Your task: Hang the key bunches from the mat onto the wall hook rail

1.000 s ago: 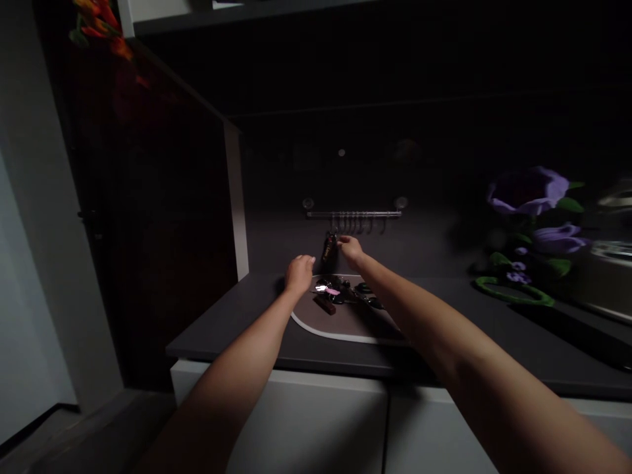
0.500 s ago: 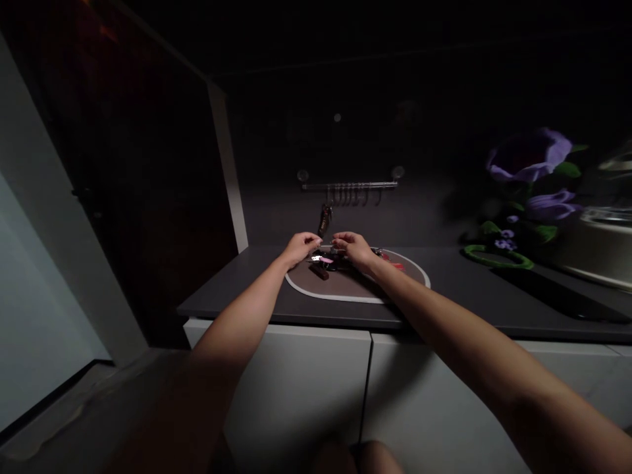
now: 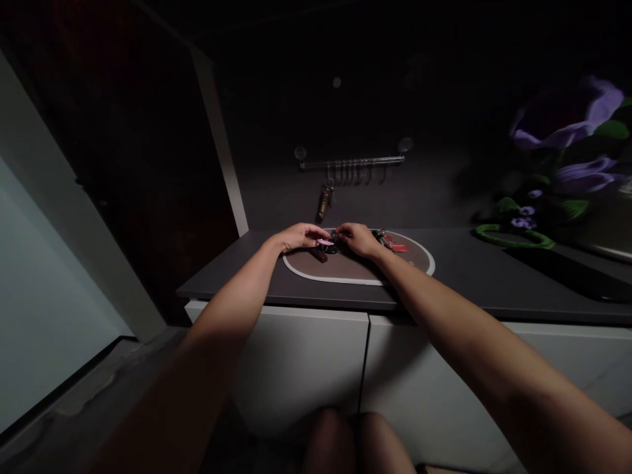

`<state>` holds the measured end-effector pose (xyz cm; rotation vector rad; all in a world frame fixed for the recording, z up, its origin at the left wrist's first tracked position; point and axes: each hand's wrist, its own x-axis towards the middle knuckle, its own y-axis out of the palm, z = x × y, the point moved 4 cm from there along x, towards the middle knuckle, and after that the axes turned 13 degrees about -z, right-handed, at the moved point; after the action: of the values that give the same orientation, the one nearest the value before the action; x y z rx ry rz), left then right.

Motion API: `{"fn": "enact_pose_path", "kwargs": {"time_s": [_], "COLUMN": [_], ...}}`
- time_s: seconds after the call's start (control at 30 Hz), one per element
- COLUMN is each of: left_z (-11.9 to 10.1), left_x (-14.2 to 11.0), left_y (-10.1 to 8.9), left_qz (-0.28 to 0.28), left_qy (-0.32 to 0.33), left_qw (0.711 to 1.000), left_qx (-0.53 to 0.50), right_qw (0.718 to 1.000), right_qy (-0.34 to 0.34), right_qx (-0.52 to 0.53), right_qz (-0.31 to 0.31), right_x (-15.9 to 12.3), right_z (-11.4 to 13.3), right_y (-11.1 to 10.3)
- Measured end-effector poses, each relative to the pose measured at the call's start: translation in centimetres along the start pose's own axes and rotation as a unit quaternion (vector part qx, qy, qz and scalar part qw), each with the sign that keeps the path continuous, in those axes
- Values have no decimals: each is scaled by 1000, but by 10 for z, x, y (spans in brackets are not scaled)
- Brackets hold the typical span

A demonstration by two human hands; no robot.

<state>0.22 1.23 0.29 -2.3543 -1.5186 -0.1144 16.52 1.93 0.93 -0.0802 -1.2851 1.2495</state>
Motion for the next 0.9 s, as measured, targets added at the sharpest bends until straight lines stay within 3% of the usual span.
{"fn": "enact_pose_path", "kwargs": {"time_s": [0.1, 0.37, 0.7, 0.9], "left_z": [-1, -1, 5, 1], "left_x": [-2, 1, 13, 13], "left_y": [1, 1, -10, -10], "left_qz": [21, 6, -109, -123], "left_qy": [-17, 1, 32, 32], "left_qw": [1000, 1000, 993, 988], "left_qx": [5, 24, -8, -88], "right_qw": [1000, 999, 999, 1000], "right_qy": [-6, -7, -6, 1], "right_qx": [-14, -31, -32, -25], "right_qz": [5, 6, 9, 5], "right_x": [1, 4, 4, 4], "right_z": [-1, -1, -2, 0], "right_y": [2, 4, 4, 4]}}
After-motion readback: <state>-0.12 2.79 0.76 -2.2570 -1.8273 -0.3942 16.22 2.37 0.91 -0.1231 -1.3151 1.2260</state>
